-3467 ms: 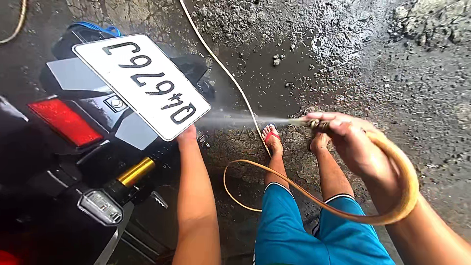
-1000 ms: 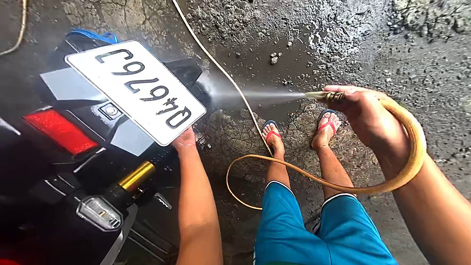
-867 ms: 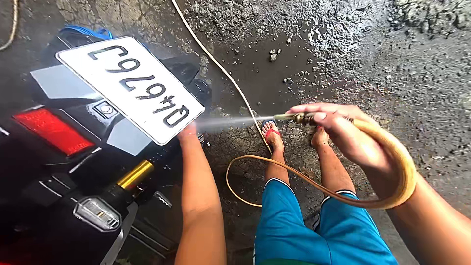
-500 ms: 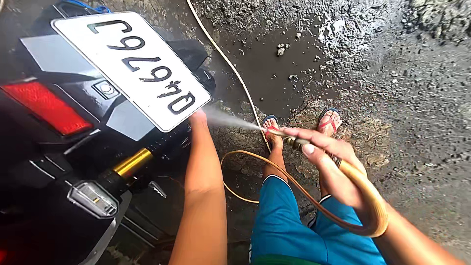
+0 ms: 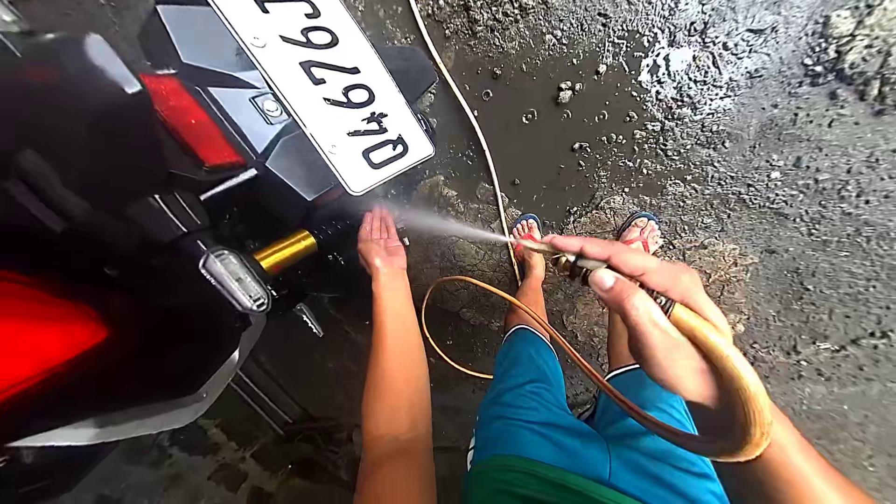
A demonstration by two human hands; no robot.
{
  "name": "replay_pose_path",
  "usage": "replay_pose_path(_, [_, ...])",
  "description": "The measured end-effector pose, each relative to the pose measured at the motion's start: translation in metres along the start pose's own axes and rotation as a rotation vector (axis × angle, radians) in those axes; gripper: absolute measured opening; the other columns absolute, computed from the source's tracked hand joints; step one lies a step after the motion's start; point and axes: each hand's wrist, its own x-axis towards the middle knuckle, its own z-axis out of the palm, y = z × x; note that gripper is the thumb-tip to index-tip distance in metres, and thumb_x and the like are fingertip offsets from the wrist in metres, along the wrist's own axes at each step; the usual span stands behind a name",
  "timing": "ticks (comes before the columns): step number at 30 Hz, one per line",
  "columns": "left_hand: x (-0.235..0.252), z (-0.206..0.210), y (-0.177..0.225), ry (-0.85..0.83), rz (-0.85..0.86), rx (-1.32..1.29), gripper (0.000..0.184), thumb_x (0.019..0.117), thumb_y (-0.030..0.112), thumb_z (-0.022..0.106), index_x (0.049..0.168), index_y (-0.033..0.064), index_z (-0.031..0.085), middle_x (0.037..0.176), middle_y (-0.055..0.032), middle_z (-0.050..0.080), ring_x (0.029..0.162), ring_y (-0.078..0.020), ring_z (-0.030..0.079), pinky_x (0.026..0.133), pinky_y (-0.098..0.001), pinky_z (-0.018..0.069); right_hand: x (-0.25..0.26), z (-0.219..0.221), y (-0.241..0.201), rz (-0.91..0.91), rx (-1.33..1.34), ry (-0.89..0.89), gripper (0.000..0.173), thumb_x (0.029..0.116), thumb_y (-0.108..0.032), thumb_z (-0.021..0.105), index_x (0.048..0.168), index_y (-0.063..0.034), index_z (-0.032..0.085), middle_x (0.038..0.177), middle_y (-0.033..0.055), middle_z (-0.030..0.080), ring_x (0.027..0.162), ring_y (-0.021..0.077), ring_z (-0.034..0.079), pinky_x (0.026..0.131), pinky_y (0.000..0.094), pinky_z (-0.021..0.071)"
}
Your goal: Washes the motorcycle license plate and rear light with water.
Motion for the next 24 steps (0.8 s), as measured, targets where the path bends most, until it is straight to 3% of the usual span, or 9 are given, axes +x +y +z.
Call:
replay_pose_path(4, [-0.004,-0.042,0.017,0.015,0.097,0.06,0.041,0.1128,0.024,0.028,0.146,0.0024,0.039,0.14,-0.0116,0.059,0.126,-0.0194,0.061,0.104,-0.0341,0.0509,-0.002,0.028,-0.023,-0.167,0.034,-0.212,0.043,0.1062,-0.027,0.04,0.129,-0.0049,0.069,0.13,0.0038,0.071,0.128,0.0164,0.063,0.116,0.0456,0.0456])
replay_pose_path(8, [0.003,-0.065,0.043,0.264,0.188,0.005,0.037,0.1126,0.021,0.035,0.143,0.0016,0.044,0.136,-0.0136,0.061,0.122,-0.0208,0.064,0.103,-0.0341,0.052,0.022,0.011,-0.007,-0.009,0.088,-0.052,0.041,0.107,-0.035,0.042,0.131,-0.0168,0.07,0.12,-0.0023,0.073,0.1,0.0096,0.069,0.085,0.035,0.0591])
replay_pose_path(11, [0.01,-0.08,0.062,0.336,0.286,0.014,0.038,0.1136,0.021,0.031,0.145,0.0012,0.041,0.138,-0.0146,0.057,0.123,-0.0218,0.061,0.103,-0.0359,0.0518,0.042,0.01,0.01,0.043,0.215,-0.013,0.045,0.106,-0.032,0.037,0.131,-0.0126,0.069,0.128,0.0022,0.071,0.112,0.0177,0.069,0.092,0.0403,0.0592])
replay_pose_path(14, [0.019,-0.084,0.081,0.404,0.34,-0.042,0.039,0.1128,0.025,0.027,0.142,0.002,0.04,0.137,-0.0147,0.053,0.122,-0.023,0.059,0.102,-0.0387,0.051,0.044,0.037,-0.002,-0.018,0.247,-0.097,0.043,0.1054,-0.025,0.038,0.13,-0.0096,0.069,0.123,0.0024,0.072,0.097,0.0122,0.068,0.079,0.032,0.057])
replay_pose_path(16, [0.025,-0.092,0.094,0.382,0.354,-0.077,0.044,0.1126,0.029,0.023,0.146,0.0032,0.035,0.143,-0.0156,0.049,0.128,-0.0257,0.056,0.107,-0.043,0.0494,0.048,0.047,-0.007,-0.044,0.24,-0.113,0.041,0.1054,-0.02,0.039,0.131,-0.0056,0.067,0.125,0.0045,0.072,0.1,0.0116,0.07,0.084,0.0314,0.0588])
replay_pose_path(18, [0.036,-0.106,0.105,0.349,0.355,-0.081,0.045,0.1125,0.031,0.022,0.145,0.0043,0.038,0.14,-0.014,0.052,0.126,-0.0252,0.056,0.106,-0.0451,0.0491,0.053,0.055,-0.015,-0.039,0.245,-0.081,0.042,0.105,-0.019,0.038,0.131,-0.0036,0.067,0.121,0.005,0.073,0.092,0.0094,0.068,0.079,0.0295,0.0567])
replay_pose_path(21, [0.052,-0.129,0.114,0.299,0.389,0.03,0.044,0.1108,0.031,0.027,0.143,0.0052,0.043,0.134,-0.0156,0.057,0.119,-0.0265,0.058,0.099,-0.0515,0.0531,0.038,0.079,-0.033,-0.078,0.184,-0.175,0.039,0.1056,-0.024,0.043,0.13,-0.0094,0.069,0.113,-0.0011,0.074,0.089,0.0036,0.067,0.076,0.0255,0.0576])
replay_pose_path(23, [0.05,-0.133,0.121,0.27,0.384,0.09,0.05,0.1116,0.039,0.025,0.147,0.0087,0.04,0.137,-0.014,0.056,0.121,-0.0253,0.057,0.099,-0.0535,0.0519,0.025,0.092,-0.034,-0.112,0.249,-0.218,0.039,0.106,-0.023,0.044,0.132,-0.0073,0.068,0.121,0.0024,0.074,0.101,0.0073,0.07,0.087,0.028,0.0597])
replay_pose_path(24, [0.048,-0.132,0.125,0.258,0.386,0.079,0.047,0.1118,0.037,0.026,0.145,0.0082,0.042,0.133,-0.0134,0.058,0.118,-0.0245,0.058,0.097,-0.0514,0.0531,0.025,0.093,-0.032,-0.085,0.297,-0.192,0.04,0.1066,-0.026,0.044,0.132,-0.0089,0.069,0.122,0.0021,0.073,0.1,0.0088,0.069,0.085,0.0295,0.0594])
